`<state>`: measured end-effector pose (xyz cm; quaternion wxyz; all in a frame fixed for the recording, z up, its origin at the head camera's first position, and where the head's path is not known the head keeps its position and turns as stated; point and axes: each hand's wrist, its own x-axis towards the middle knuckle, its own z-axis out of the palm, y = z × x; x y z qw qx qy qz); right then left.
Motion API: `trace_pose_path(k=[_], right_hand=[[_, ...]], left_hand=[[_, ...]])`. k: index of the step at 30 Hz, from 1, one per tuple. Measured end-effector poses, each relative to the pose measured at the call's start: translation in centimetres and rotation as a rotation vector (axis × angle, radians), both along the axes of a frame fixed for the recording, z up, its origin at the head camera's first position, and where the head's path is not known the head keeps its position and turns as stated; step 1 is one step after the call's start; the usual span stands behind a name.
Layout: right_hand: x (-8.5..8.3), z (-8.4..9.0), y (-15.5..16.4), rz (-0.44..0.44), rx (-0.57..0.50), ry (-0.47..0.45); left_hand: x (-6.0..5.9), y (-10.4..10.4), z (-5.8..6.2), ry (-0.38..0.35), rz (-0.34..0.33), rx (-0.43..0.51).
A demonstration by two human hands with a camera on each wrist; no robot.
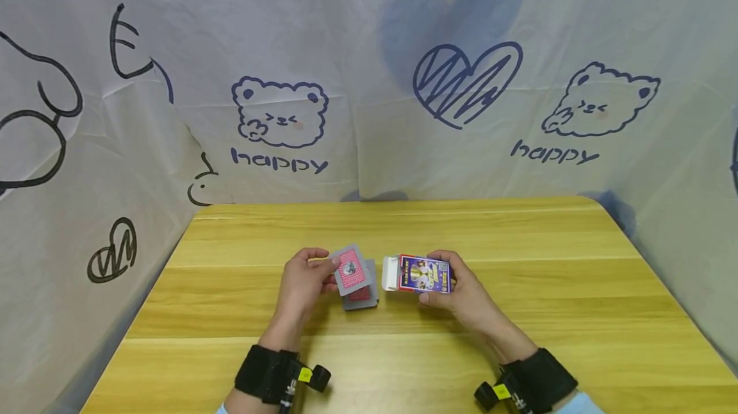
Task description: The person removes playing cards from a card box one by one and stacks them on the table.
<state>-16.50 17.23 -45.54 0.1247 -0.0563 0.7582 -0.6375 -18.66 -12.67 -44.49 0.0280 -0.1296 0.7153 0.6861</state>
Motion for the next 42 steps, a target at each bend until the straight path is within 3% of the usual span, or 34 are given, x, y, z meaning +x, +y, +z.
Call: trace_pose_path(k=[5,13,35,42], right_hand=[[0.0,0.1,0.0,0.01,-0.027,-0.003],[0.1,0.1,0.0,0.013,-0.021,-0.005],[0.0,-0.1,0.0,0.014,-0.027,-0.006],[0.0,-0.2,0.0,0.018,-0.024,-0.001]], left_hand=[[-0.3,-0.3,-0.5,0.008,0.005,-0.031],[-0.2,-0.3,-0.9,0.012,-0.078,-0.098],[-1.4,0.8,-2.4,-0.028,-0.07,-0.169],[-1.4,1.0,-2.6,-0.029,-0.071,-0.318]])
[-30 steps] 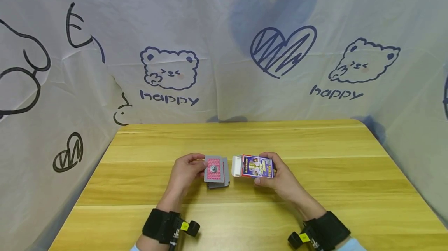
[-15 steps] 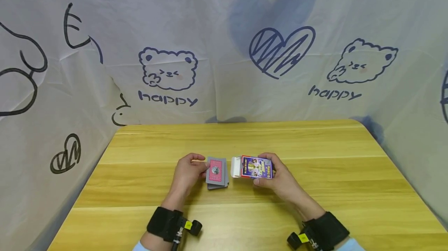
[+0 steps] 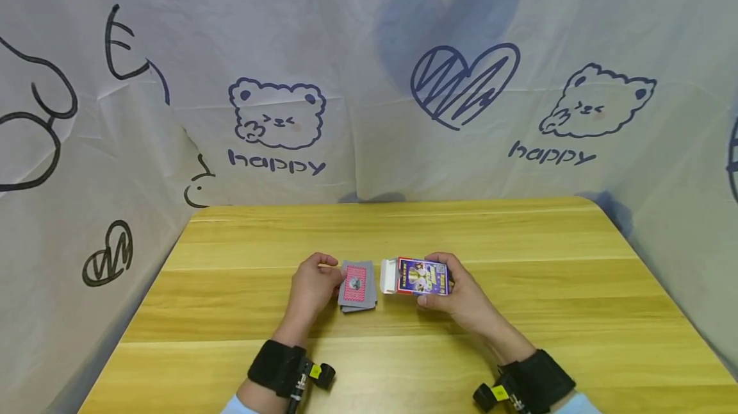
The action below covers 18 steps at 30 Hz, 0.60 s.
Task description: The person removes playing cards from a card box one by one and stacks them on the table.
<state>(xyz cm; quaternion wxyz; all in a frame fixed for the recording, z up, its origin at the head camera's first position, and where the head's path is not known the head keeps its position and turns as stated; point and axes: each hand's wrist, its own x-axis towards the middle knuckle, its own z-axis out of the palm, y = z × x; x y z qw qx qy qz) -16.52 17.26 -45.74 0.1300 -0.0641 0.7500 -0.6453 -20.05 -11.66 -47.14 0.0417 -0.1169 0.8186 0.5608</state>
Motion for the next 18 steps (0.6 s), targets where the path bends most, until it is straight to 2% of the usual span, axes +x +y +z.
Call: trace_pose_path(k=[6,18], right_hand=[[-0.01,0.06,-0.03,-0.004,0.005,-0.005],[0.04,0.17,-0.11,-0.012,0.024,-0.013]], left_hand=[[0.12,0.19,-0.22,-0.012,-0.005,-0.063],[0.38,0.05,-0.43,-0.004,-0.027,-0.054]])
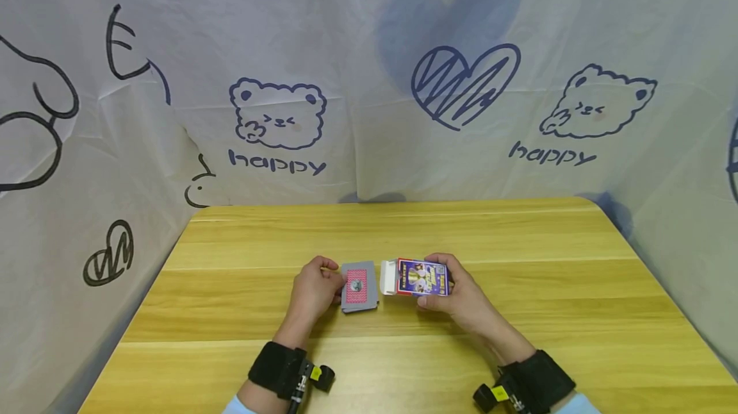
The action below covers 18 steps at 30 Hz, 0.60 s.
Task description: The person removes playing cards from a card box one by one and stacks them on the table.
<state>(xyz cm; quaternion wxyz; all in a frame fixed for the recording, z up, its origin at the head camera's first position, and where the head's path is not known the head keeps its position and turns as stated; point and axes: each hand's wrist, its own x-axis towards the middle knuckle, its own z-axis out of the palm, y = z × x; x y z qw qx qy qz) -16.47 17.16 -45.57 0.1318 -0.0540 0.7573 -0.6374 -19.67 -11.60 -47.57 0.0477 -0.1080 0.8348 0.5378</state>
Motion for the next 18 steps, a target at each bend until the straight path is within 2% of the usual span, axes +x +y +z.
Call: trace_pose_path(k=[2,5,9,14,18], right_hand=[[0.0,0.0,0.0,0.0,0.005,0.001],[0.0,0.0,0.0,0.003,0.013,0.002],[0.0,-0.1,-0.1,0.01,0.016,0.002],[0.1,-0.3,-0.3,0.02,0.004,0.002],[0.2,-0.5,-0.4,0.05,-0.015,-0.002]], left_hand=[[0.0,0.0,0.1,0.001,0.0,0.0],[0.2,0.0,0.4,0.031,0.006,-0.052],[0.9,0.7,1.9,0.118,-0.02,-0.113],[2.5,2.2,4.3,0.198,-0.171,-0.082],[3.2,3.1,4.8,0.201,-0.257,-0.105]])
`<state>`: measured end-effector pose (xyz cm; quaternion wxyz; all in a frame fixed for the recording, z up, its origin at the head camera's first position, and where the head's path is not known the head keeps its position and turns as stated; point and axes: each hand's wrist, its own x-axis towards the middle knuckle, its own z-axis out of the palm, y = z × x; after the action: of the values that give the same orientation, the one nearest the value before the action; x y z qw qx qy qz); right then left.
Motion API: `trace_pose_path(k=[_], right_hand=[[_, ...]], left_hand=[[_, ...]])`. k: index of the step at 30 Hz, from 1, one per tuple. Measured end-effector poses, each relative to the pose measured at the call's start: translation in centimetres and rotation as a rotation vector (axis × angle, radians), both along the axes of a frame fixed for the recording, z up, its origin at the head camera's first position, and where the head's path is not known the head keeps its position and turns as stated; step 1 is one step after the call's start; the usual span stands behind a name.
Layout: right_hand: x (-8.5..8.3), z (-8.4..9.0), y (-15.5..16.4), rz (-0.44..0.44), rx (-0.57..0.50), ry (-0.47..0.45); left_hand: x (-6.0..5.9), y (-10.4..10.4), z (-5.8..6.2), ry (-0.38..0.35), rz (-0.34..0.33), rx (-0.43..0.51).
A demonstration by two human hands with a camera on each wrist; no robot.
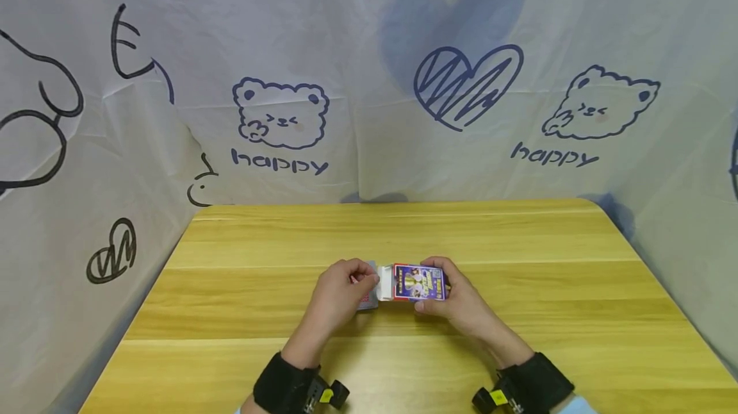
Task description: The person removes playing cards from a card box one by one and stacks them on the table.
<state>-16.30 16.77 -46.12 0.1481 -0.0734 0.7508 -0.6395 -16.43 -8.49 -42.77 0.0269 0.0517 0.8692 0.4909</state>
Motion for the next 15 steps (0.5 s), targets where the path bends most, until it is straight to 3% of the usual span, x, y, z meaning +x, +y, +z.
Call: trace_pose_path(k=[6,15], right_hand=[[0.1,-0.4,0.0,0.058,0.001,0.016],[0.2,-0.5,-0.3,0.108,-0.007,0.033]], left_hand=[[0.1,0.5,-0.7,-0.031,-0.038,-0.063],[0.1,0.6,-1.6,-0.11,-0.086,-0.031]])
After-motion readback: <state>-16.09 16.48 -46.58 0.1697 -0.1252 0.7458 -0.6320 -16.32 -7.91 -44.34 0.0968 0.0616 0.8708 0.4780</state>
